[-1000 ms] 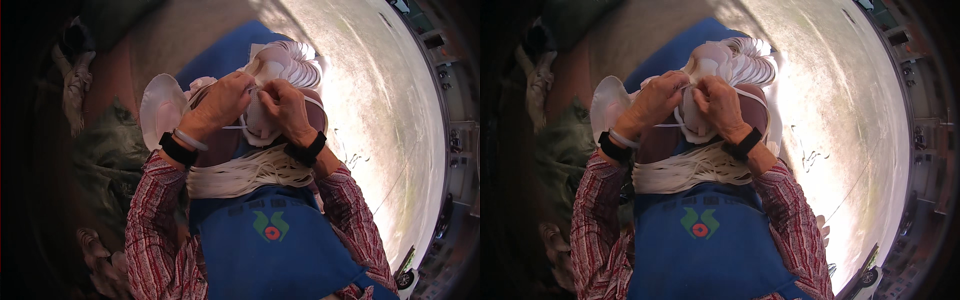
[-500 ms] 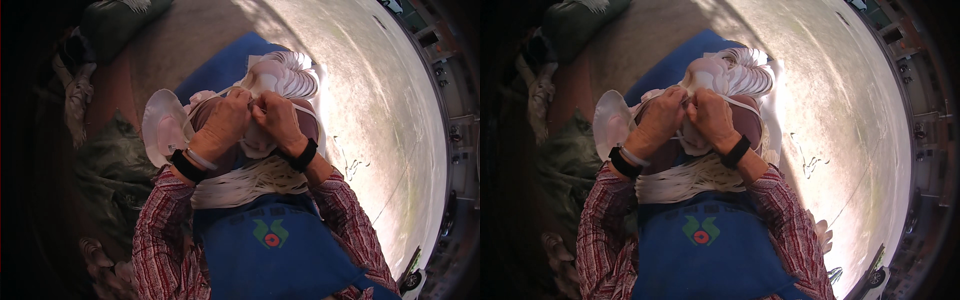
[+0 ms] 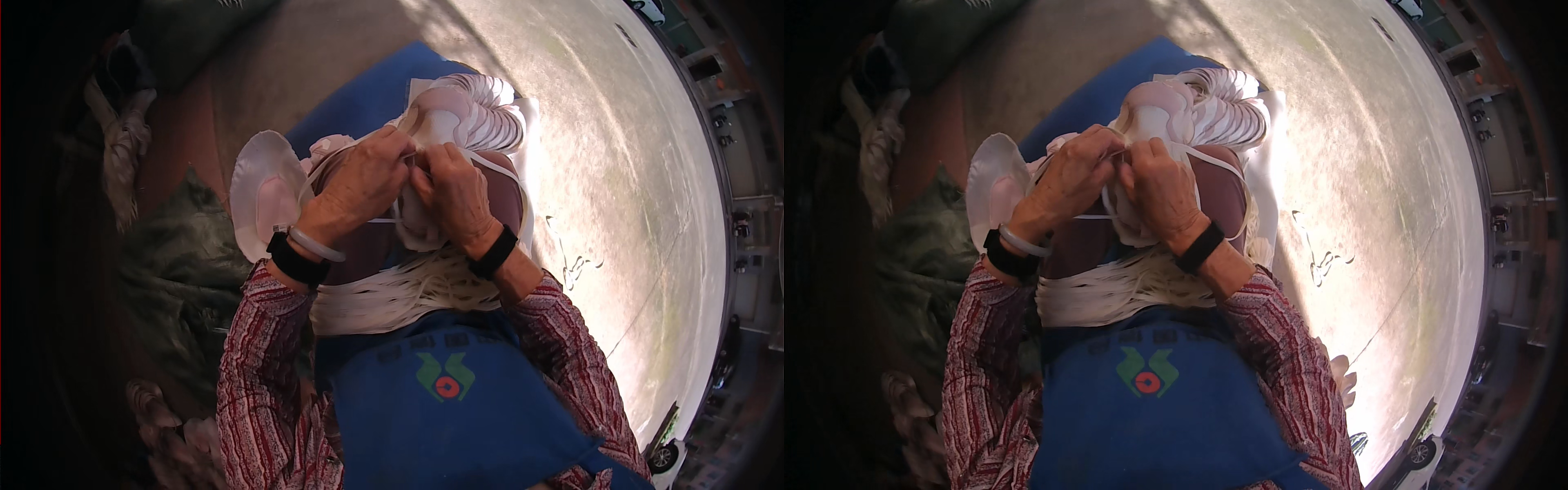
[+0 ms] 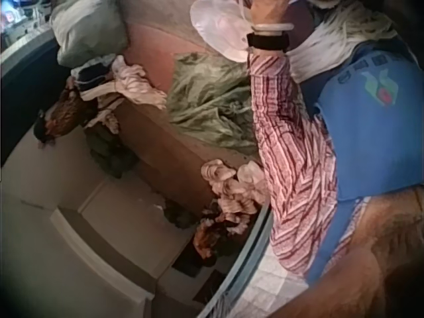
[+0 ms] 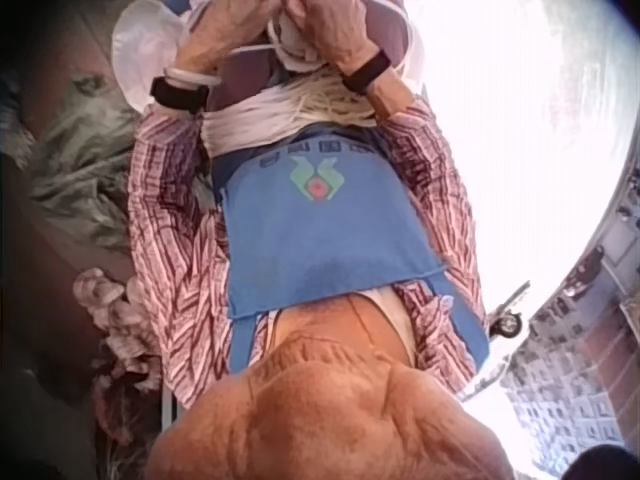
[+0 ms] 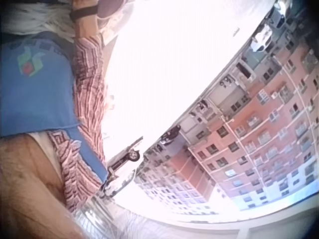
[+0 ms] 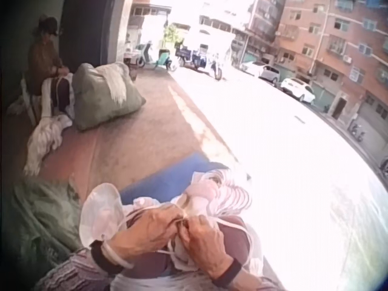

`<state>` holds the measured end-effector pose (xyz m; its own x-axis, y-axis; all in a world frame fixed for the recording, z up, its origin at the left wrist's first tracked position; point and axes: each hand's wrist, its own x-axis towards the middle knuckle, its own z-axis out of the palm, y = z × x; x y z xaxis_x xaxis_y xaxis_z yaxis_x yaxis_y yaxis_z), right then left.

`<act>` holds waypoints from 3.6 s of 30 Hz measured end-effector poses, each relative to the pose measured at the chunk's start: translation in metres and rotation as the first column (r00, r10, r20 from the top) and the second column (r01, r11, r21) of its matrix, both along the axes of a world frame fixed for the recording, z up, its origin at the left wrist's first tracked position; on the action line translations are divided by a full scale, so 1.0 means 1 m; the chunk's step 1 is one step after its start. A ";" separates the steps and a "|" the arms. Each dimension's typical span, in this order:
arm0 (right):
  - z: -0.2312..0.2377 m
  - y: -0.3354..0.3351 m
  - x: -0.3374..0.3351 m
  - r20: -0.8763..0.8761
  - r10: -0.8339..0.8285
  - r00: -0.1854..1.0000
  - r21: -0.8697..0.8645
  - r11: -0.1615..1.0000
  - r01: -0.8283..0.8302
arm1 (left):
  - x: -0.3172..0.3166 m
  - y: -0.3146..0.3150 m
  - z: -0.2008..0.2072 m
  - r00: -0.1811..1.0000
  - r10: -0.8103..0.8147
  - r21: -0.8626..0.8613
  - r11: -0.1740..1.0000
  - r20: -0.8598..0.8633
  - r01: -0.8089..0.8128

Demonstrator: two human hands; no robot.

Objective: The recorder is lacing and organizing shoe uppers or finished shoes.

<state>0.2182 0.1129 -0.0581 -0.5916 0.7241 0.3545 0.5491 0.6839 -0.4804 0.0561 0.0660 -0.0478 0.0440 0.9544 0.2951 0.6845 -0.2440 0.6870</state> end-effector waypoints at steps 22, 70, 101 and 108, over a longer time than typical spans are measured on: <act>0.039 0.034 0.003 -0.461 0.238 0.855 -0.015 0.961 -0.275 | 0.051 -0.070 -0.038 0.845 0.126 -0.030 0.986 -0.519 -0.165; 0.061 -0.003 0.110 -0.363 -0.127 0.923 -0.646 0.748 -0.151 | 0.063 -0.055 0.012 0.781 0.096 -0.683 0.558 0.617 0.470; 0.028 -0.038 0.092 -0.321 0.412 0.853 -0.604 0.605 -0.520 | 0.014 -0.059 0.045 0.567 0.152 -0.317 0.926 0.809 0.204; 0.007 -0.043 0.092 -0.531 -0.086 0.843 -0.792 0.405 -0.457 | -0.031 -0.066 0.084 -0.297 -0.086 0.188 0.924 0.951 0.334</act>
<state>0.3103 0.0698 -0.0510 -0.7292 0.6672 -0.1522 0.0142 -0.2075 -0.9781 0.0248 0.0004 0.0362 0.0414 0.9880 0.1485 -0.8993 -0.0279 0.4364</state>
